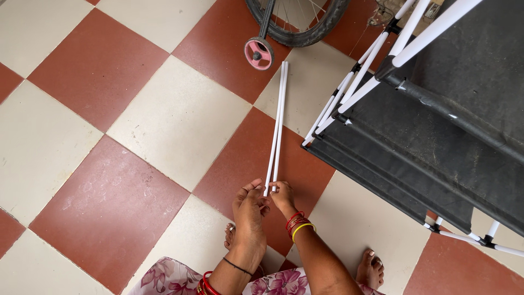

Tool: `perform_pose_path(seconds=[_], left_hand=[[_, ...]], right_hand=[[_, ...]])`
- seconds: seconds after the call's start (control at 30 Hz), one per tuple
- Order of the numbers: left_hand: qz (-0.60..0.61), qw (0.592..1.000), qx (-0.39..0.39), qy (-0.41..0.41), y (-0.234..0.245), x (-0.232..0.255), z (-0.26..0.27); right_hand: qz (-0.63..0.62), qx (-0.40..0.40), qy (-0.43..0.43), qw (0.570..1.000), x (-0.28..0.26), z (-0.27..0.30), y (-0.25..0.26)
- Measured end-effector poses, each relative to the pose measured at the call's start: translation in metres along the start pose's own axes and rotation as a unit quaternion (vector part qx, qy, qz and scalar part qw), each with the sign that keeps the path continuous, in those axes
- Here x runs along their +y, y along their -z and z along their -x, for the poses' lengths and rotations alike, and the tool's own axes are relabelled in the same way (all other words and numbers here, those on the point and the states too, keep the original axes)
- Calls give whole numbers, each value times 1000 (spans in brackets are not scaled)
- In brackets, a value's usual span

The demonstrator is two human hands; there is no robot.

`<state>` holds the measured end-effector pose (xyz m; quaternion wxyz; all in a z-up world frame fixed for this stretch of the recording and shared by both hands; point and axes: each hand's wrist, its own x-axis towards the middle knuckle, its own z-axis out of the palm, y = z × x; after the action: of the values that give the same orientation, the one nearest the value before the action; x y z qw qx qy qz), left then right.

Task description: The person assembles a multi-tiered shoe rack by hand, sliding white poles through fabric shelves and connecting the frame using black plastic joints.

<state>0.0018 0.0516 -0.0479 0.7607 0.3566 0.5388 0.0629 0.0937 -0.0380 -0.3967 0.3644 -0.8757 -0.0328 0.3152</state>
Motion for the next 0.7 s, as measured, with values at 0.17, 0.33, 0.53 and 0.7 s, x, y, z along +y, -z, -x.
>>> perform_pose_path(seconds=[0.17,0.33,0.53,0.7], left_hand=[[5,1000,-3,-1,0,0,-1],[-12,1000,-13,-14,-1,-2,-1],[-15,999,-27,-10,-2,-11,-6],[-11,999,-50,-7,-8,-10,-4]], right_hand=[[-42,-53,31,997,16,-10,-15],[-19,-108,-22,994,-10,10,4],[-9,-92,0,996,-36,27,22],[-253,-31,24,967,-44,24,28]])
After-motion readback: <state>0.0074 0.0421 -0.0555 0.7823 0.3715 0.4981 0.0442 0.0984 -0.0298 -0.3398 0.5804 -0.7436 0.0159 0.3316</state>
